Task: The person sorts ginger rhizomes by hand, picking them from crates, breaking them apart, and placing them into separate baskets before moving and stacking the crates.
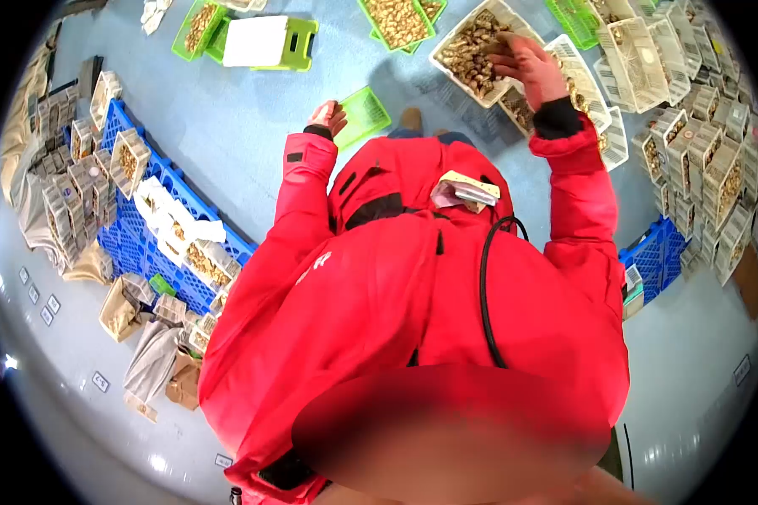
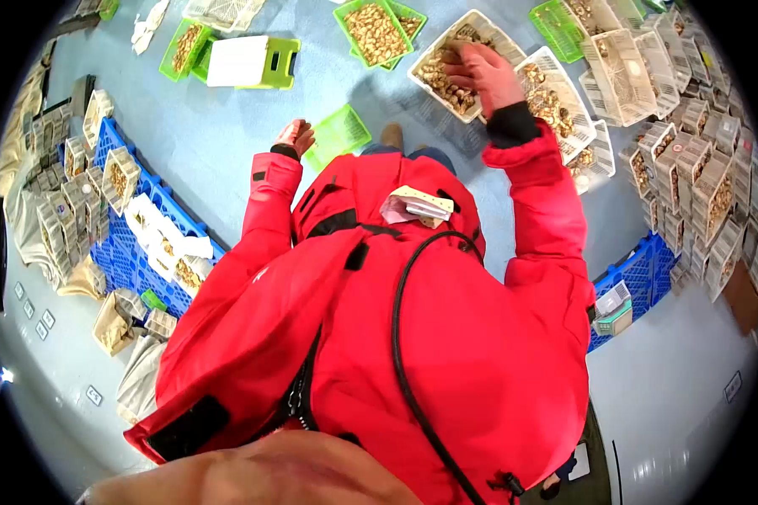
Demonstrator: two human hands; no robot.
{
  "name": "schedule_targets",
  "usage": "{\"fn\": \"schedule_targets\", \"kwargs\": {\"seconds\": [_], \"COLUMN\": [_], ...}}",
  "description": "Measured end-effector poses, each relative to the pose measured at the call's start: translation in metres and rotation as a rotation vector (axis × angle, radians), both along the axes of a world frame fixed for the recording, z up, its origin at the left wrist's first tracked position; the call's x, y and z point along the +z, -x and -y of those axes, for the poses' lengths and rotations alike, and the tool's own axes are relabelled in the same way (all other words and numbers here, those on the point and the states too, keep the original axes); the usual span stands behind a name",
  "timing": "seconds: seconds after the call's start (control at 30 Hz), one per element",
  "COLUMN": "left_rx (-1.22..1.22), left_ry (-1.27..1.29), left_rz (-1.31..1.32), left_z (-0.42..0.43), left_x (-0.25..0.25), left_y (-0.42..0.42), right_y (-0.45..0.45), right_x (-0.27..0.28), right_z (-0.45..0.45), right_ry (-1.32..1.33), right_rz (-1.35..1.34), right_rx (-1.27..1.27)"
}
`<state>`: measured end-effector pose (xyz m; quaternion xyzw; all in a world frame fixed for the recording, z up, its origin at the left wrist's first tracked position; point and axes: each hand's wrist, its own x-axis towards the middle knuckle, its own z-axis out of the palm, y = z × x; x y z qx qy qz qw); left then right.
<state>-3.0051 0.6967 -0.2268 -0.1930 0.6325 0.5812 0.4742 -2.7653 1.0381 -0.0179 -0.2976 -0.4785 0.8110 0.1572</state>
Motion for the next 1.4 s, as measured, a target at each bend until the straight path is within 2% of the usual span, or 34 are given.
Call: {"fn": "schedule_targets", "kwargs": {"seconds": [0.07, 0.13, 0.2, 0.23, 0.27, 0.3, 0.37, 0.4, 0.43, 0.47, 0.5, 0.53, 0.57, 0.6, 0.67, 0.7, 0.73, 0.8, 0.83, 0.87, 0.93, 1.0, 1.03, 1.07, 1.13, 1.17, 1.2, 1.27, 1.3, 1.33, 1.4], "left_rx": [-0.119, -0.258, -0.266, -0.493, -0.207, 0.102, 0.075, 0.236, 0.334, 0.429, 0.479, 0.601, 0.586, 0.638, 1.146, 1.193, 1.066, 1.127, 1.131, 1.135, 1.17, 0.96, 0.819, 0.981, 1.282, 1.081, 1.051, 1.01, 1.202, 1.128, 1.106], "left_ry": [-0.498, -0.554, -0.843, -0.589, -0.692, -0.799, -0.547, -0.606, -0.671, -0.739, -0.648, -0.356, -0.479, -0.393, -0.526, -0.478, -0.548, -0.48, -0.473, -0.469, -0.361, -0.704, -0.926, -0.841, -0.659, -0.879, -0.739, -0.896, -0.597, -0.687, -0.475], "left_rz": [0.02, -0.015, 0.017, -0.599, -0.373, -0.178, -0.604, -0.299, -0.306, -0.316, -0.423, -0.625, -0.413, -0.373, -0.49, -0.414, -0.55, -0.521, -0.55, -0.577, -0.497, -0.458, -0.467, -0.413, -0.291, -0.355, -0.272, -0.254, -0.216, -0.279, -0.166], "left_z": [-0.066, -0.142, -0.193, -0.201, -0.219, -0.238, -0.246, -0.243, -0.238, -0.234, -0.221, -0.211, -0.179, -0.156, -0.082, -0.064, -0.012, -0.008, -0.017, -0.029, -0.047, -0.024, -0.002, -0.007, -0.024, -0.013, -0.02, 0.005, -0.021, -0.014, -0.047], "left_x": [0.053, 0.106, 0.16, 0.167, 0.17, 0.174, 0.181, 0.17, 0.158, 0.149, 0.142, 0.14, 0.15, 0.159, 0.15, 0.181, 0.142, 0.161, 0.169, 0.172, 0.181, 0.153, 0.121, 0.122, 0.125, 0.101, 0.115, 0.044, 0.063, 0.023, 0.084], "left_y": [-0.002, -0.015, -0.029, -0.026, -0.025, -0.023, -0.006, 0.001, 0.015, 0.029, 0.049, 0.07, 0.093, 0.115, 0.159, 0.164, 0.191, 0.183, 0.177, 0.173, 0.169, 0.179, 0.198, 0.21, 0.24, 0.249, 0.264, 0.319, 0.337, 0.367, 0.392], "right_y": [0.037, 0.083, 0.114, 0.127, 0.135, 0.144, 0.168, 0.17, 0.17, 0.17, 0.165, 0.151, 0.139, 0.125, 0.111, 0.116, 0.119, 0.118, 0.12, 0.11, 0.127, 0.132, 0.137, 0.149, 0.171, 0.186, 0.202, 0.238, 0.259, 0.28, 0.304], "right_x": [0.003, -0.002, -0.029, -0.021, -0.008, 0.0, -0.007, 0.003, 0.001, 0.005, 0.002, -0.009, -0.022, -0.036, -0.045, -0.036, -0.018, 0.02, 0.035, 0.014, 0.064, 0.061, 0.061, 0.066, 0.067, 0.064, 0.059, 0.044, 0.024, 0.003, -0.027], "right_z": [0.002, 0.004, 0.01, 0.018, 0.026, 0.025, 0.016, 0.029, 0.032, 0.033, 0.024, 0.004, -0.021, -0.045, -0.068, -0.073, -0.074, -0.065, -0.057, -0.049, -0.04, -0.037, -0.036, -0.033, -0.031, -0.031, -0.029, -0.022, -0.021, -0.022, -0.014], "right_ry": [0.103, 0.335, 0.206, 0.4, 0.594, 0.374, -0.354, 0.18, 0.036, 0.15, 0.153, 0.15, 0.15, 0.157, 0.166, -0.033, -0.226, -0.602, -0.663, -0.824, -0.921, -1.095, -1.179, -1.164, -1.154, -1.073, -1.002, -0.864, -0.813, -0.733, -0.831], "right_rz": [-0.092, -0.148, -0.217, -0.355, -0.49, -0.442, -0.192, -0.281, -0.351, -0.456, -0.405, -0.355, -0.303, -0.248, -0.142, -0.189, -0.235, -0.33, -0.206, -0.29, 0.094, 0.102, 0.102, 0.242, 0.269, 0.364, 0.377, 0.392, 0.431, 0.465, 0.506], "right_rx": [-0.043, 0.011, 0.192, 0.157, 0.125, 0.235, 0.377, 0.291, 0.338, 0.349, 0.419, 0.494, 0.565, 0.633, 0.771, 0.851, 0.915, 1.015, 1.214, 1.185, 1.416, 1.316, 1.259, 1.339, 1.291, 1.328, 1.324, 1.298, 1.339, 1.374, 1.352]}}
